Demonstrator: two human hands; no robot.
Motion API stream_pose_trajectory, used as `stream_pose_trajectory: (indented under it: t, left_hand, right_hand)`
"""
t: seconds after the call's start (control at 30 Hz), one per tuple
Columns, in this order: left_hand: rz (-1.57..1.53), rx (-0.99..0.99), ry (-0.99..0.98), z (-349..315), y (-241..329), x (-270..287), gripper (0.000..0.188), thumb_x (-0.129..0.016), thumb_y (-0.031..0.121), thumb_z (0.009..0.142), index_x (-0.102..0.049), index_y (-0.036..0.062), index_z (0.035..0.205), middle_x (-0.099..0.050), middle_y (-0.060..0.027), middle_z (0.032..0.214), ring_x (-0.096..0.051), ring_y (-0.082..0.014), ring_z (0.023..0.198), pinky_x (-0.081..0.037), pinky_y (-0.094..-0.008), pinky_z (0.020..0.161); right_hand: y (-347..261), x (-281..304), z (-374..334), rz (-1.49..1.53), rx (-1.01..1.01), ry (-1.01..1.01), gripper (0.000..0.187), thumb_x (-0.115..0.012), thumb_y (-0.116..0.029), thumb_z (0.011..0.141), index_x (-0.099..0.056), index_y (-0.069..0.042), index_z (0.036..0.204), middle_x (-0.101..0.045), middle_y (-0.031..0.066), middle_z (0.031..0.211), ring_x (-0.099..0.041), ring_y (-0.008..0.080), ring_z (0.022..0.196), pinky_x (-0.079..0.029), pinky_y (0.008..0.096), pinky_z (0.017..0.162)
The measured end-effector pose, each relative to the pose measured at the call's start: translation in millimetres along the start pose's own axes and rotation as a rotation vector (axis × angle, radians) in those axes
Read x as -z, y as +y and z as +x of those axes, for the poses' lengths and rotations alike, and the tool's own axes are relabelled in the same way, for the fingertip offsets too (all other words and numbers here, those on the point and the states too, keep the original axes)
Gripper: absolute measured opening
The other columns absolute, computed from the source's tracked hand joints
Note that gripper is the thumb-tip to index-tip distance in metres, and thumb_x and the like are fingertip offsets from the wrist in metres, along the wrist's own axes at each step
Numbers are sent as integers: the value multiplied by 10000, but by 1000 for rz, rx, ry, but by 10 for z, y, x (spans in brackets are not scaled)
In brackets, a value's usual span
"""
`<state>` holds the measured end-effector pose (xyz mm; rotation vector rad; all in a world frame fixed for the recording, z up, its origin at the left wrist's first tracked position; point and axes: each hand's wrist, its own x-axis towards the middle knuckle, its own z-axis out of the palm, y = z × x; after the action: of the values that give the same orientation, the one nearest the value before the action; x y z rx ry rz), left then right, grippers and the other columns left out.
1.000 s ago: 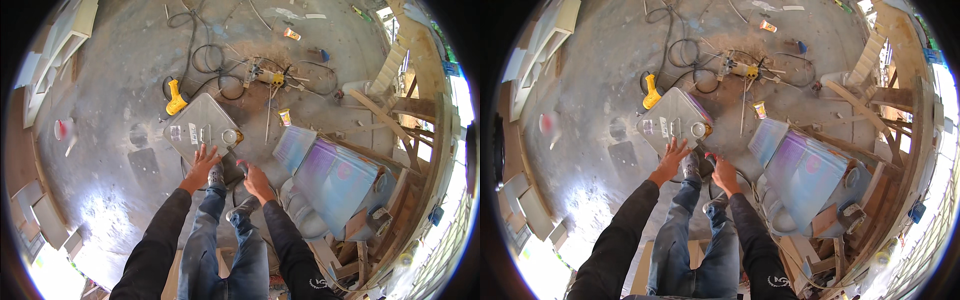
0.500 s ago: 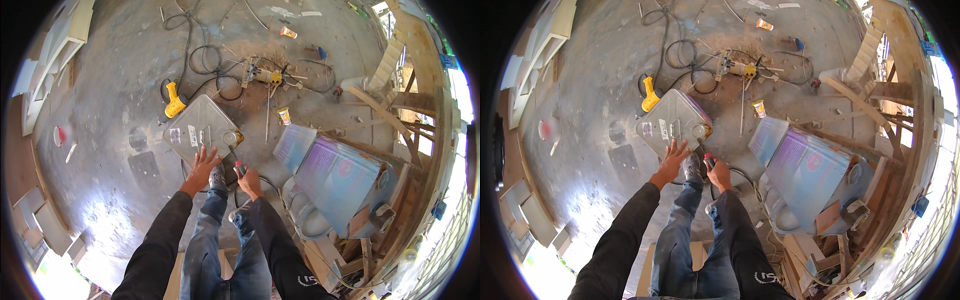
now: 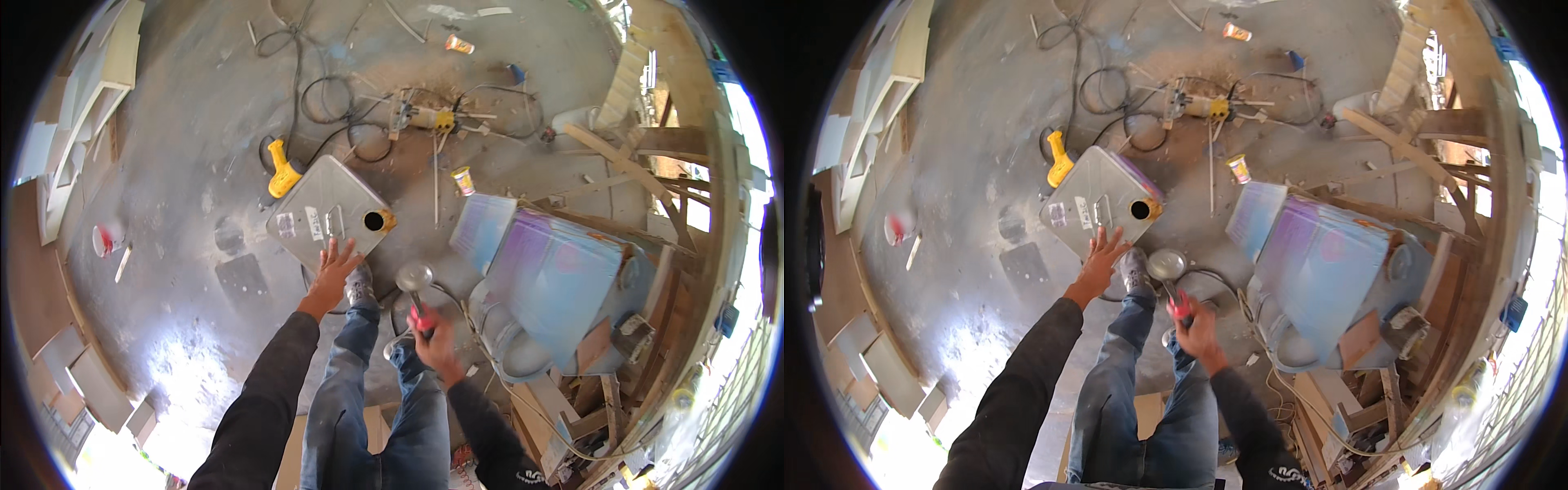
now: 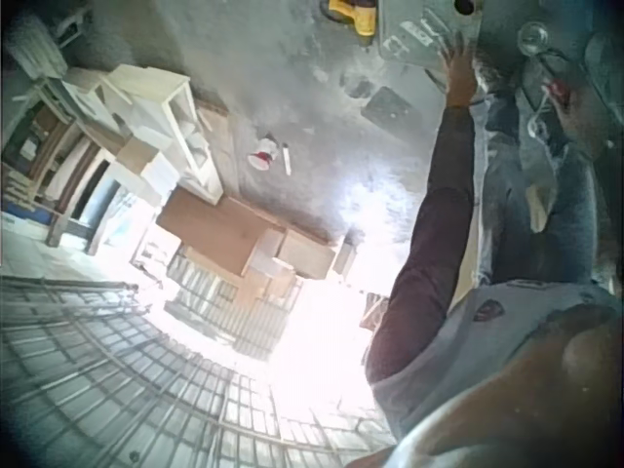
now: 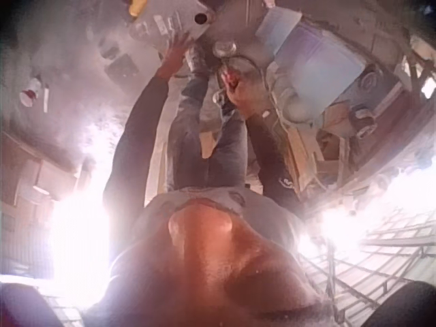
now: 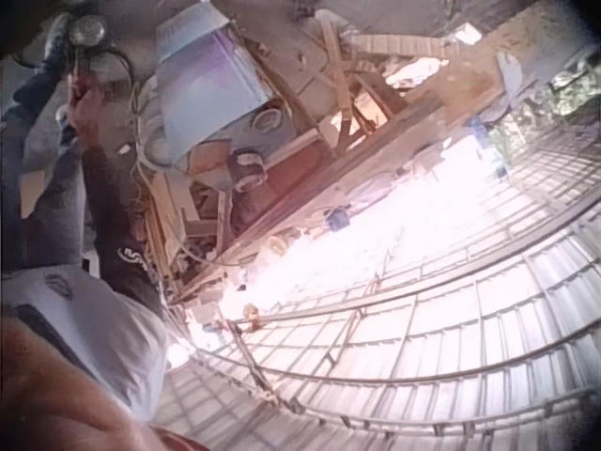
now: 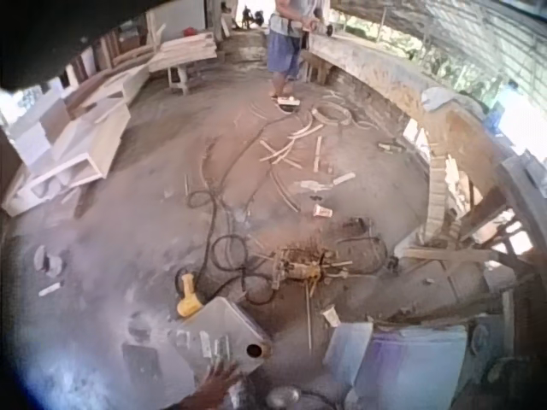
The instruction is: The person places white and textured laminate panels into a wooden cabinet frame to check the fit. By hand, the person then gathers a small brush and a container of adhesive, applying the liquid to the edges of the cabinet and panels before re-inserting them into the frame.
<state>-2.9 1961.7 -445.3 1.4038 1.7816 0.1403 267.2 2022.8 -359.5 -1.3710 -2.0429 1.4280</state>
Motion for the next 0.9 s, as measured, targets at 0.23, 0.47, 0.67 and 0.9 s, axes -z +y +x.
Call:
stream_pose_trajectory:
  t: [0.23, 0.47, 0.67, 0.9]
  left_hand:
    - [-9, 12, -69, 130, -50, 32, 823, -717, -88, 693, -471, 204, 1422, -151, -99, 1635, -6, -441, 1490, -177, -597, 1171]
    - [-161, 28, -48, 115, 134, 101, 669, -720, 2, 762, -488, 90, 1384, -174, -140, 1623, -148, -431, 1474, -256, -479, 1169]
    - [-185, 75, 58, -177, 95, -299, 624, -733, 43, 755, -498, -29, 1328, -200, -273, 1576, -249, -436, 1440, -273, -436, 1168]
    - [-85, 175, 61, -515, 326, -467, 612, -732, 65, 737, -515, -32, 1301, -212, -316, 1551, -295, -442, 1414, -300, -433, 1154]
  right_hand:
    - [-793, 537, -916, 563, -544, 178, 196, -654, -190, 954, -645, 0, 1002, -663, 50, 782, -664, 139, 710, -488, 279, 589]
    - [-1404, 1336, -863, 1344, -199, 266, 347, -515, -320, 1017, -555, 23, 1051, -565, 123, 924, -643, 242, 736, -589, 416, 676]
    - [-1239, 1640, -490, 2374, 367, -160, 514, -470, -474, 1011, -543, 33, 960, -485, 38, 633, -610, 154, 599, -617, 348, 577]
    - [-1215, 1741, -582, 2523, 359, -141, 459, -460, -322, 1031, -440, 29, 1326, -504, 90, 769, -621, 238, 826, -594, 509, 824]
